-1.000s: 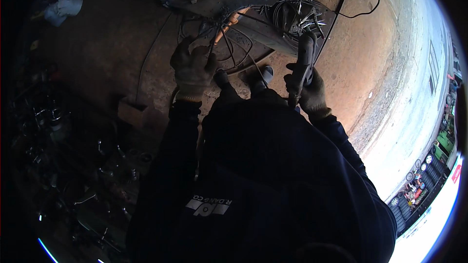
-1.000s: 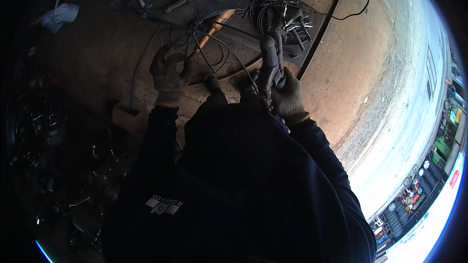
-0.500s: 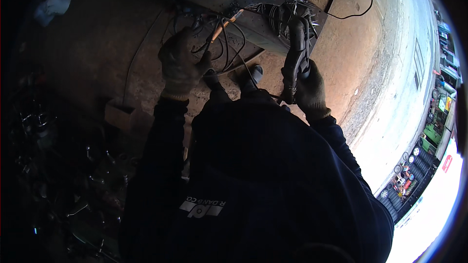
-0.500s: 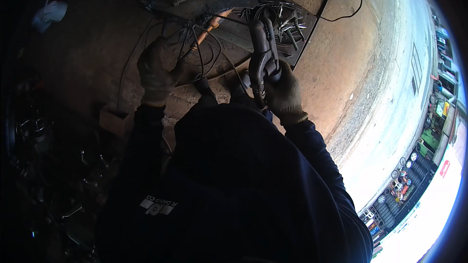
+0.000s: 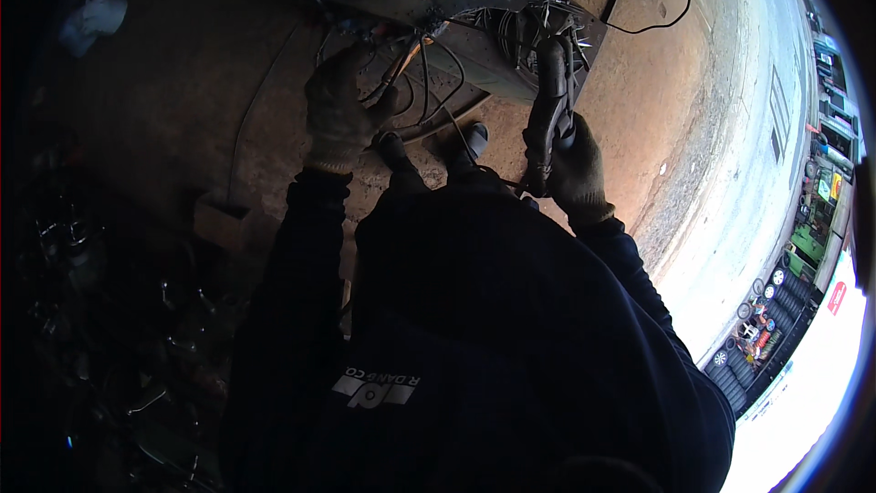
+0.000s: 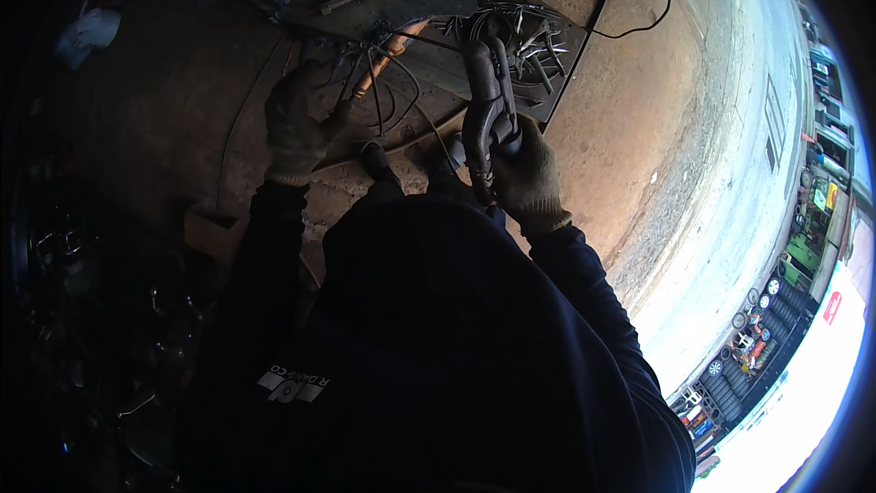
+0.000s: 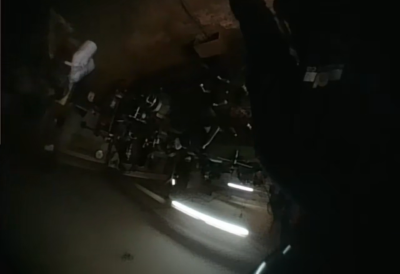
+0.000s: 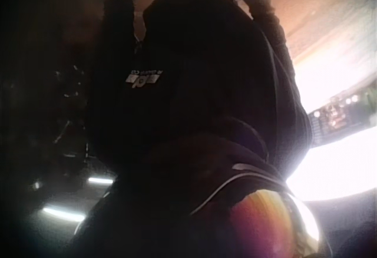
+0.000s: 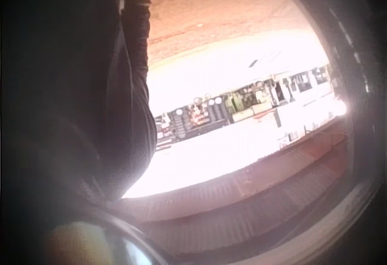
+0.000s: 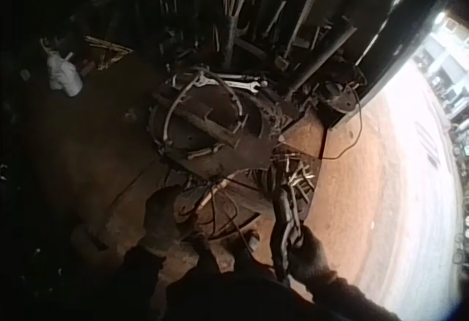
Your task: The person welds metal rods together to form a structure, using a welding torch and a clamp.
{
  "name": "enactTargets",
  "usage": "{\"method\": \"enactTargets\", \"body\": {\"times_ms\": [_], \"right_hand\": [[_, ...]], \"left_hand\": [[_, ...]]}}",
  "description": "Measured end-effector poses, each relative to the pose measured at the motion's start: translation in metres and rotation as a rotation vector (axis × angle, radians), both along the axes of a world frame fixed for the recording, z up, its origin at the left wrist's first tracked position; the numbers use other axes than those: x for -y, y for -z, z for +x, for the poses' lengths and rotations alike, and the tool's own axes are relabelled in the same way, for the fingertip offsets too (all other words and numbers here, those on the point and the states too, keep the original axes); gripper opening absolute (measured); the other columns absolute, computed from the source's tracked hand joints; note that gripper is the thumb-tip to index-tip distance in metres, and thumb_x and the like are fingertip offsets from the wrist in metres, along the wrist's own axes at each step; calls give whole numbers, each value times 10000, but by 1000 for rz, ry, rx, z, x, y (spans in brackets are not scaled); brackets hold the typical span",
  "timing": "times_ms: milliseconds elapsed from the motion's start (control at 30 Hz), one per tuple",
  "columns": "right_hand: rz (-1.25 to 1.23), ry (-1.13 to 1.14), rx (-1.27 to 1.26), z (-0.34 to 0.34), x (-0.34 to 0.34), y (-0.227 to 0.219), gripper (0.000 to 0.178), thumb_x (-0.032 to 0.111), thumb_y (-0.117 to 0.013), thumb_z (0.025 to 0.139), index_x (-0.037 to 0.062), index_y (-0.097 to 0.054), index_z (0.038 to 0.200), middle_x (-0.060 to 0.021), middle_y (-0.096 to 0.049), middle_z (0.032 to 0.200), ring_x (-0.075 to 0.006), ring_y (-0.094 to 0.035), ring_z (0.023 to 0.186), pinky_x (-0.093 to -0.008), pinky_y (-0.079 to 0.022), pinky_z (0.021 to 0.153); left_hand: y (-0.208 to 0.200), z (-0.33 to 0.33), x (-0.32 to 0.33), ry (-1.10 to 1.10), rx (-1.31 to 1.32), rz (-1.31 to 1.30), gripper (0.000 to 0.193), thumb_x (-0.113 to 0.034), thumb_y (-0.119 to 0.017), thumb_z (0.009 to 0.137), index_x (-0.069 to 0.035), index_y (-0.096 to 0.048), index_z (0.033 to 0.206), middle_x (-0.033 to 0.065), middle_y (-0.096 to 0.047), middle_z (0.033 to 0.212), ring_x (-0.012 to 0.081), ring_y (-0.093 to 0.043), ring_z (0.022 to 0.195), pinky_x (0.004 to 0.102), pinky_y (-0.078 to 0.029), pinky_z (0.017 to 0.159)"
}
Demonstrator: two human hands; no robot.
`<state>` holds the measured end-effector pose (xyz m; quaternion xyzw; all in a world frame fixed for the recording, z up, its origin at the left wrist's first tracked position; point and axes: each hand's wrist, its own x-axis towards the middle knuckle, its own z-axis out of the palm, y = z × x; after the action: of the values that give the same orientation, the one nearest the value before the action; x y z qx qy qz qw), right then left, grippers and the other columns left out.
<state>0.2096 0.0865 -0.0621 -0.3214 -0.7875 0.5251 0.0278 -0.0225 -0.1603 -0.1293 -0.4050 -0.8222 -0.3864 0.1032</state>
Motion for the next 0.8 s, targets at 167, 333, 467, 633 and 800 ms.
{"method": "enactTargets", "body": {"times_ms": [167,333,467,633,800], "right_hand": [[31,36,70,-8,4,-20,427,136,-710,867,1,-569,1247,-176,-703,1058,-272,-696,1008,-391,-538,882],[131,-20,161,-22,9,-38,398,162,-673,895,15,-584,1254,-206,-701,1077,-336,-701,1034,-412,-543,870],[194,1,148,-32,15,-53,370,178,-636,921,24,-592,1254,-219,-698,1076,-365,-696,1039,-435,-542,861],[242,-17,176,-34,16,-69,344,206,-623,938,24,-593,1228,-207,-714,988,-368,-716,964,-439,-556,804],[180,-46,143,-36,12,-73,338,199,-643,931,20,-580,1211,-195,-718,934,-337,-736,847,-413,-568,718]], "left_hand": [[-4,0,1,-26,-33,-45,666,-217,-853,731,-36,-558,1299,140,-651,1219,328,-646,1091,440,-536,913],[4,0,2,-39,-17,-23,643,-265,-838,741,-54,-573,1288,130,-654,1212,322,-643,1095,440,-533,920],[10,-1,2,-51,-17,-14,615,-346,-805,756,-83,-582,1265,127,-650,1202,322,-634,1088,457,-512,935],[3,1,3,-46,-27,-60,687,-307,-838,769,-40,-551,1333,139,-651,1238,326,-642,1106,442,-535,938],[4,3,0,-75,-22,-43,621,-364,-792,770,-82,-577,1280,110,-654,1217,296,-631,1124,448,-502,950]]}}
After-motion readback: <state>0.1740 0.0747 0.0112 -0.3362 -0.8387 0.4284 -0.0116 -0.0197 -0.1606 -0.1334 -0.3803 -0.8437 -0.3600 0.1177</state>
